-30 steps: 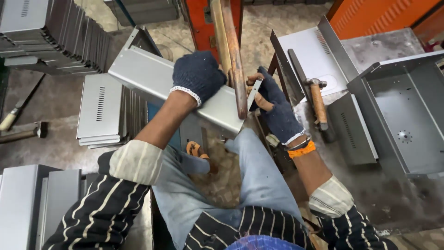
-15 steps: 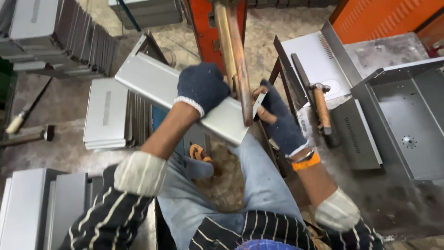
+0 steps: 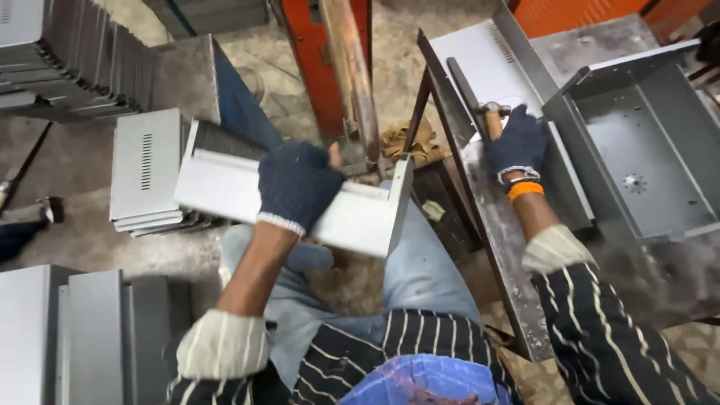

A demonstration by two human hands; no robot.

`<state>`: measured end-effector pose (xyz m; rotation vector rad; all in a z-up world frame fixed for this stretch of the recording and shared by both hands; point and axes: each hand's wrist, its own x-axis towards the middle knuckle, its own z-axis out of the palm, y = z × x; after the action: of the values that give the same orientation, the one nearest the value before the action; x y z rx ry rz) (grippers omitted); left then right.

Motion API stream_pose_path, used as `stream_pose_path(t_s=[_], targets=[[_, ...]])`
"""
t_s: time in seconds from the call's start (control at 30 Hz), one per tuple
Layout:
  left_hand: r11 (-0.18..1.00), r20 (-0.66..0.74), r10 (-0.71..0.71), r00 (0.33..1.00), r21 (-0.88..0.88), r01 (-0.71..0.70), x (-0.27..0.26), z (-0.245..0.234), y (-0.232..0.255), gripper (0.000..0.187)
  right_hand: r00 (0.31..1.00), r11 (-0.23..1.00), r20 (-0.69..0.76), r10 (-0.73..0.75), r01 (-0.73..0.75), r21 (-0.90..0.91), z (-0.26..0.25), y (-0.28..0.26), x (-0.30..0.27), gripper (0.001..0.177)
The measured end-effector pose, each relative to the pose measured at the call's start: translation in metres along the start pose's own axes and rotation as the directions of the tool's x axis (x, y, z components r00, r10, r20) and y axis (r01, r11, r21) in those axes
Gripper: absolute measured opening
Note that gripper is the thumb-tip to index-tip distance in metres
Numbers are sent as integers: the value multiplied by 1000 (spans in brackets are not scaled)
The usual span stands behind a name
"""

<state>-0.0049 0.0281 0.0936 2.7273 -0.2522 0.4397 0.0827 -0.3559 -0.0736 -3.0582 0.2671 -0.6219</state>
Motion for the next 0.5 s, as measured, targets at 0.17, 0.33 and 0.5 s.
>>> stream_pose_path(t_s=[0.17, 0.33, 0.5], targets=[[996, -78, -56, 995, -73, 51, -43, 11, 5, 46, 897, 980, 421, 137, -184, 74, 93, 46, -4, 67], [984, -160, -159, 974, -102, 144, -59, 25, 10, 47, 896, 973, 410, 171, -218, 70, 44, 42, -20, 60], [979, -273, -204, 940, -58, 196, -65, 34, 16, 45, 913, 698, 394, 109, -352, 623, 14, 53, -133, 38]])
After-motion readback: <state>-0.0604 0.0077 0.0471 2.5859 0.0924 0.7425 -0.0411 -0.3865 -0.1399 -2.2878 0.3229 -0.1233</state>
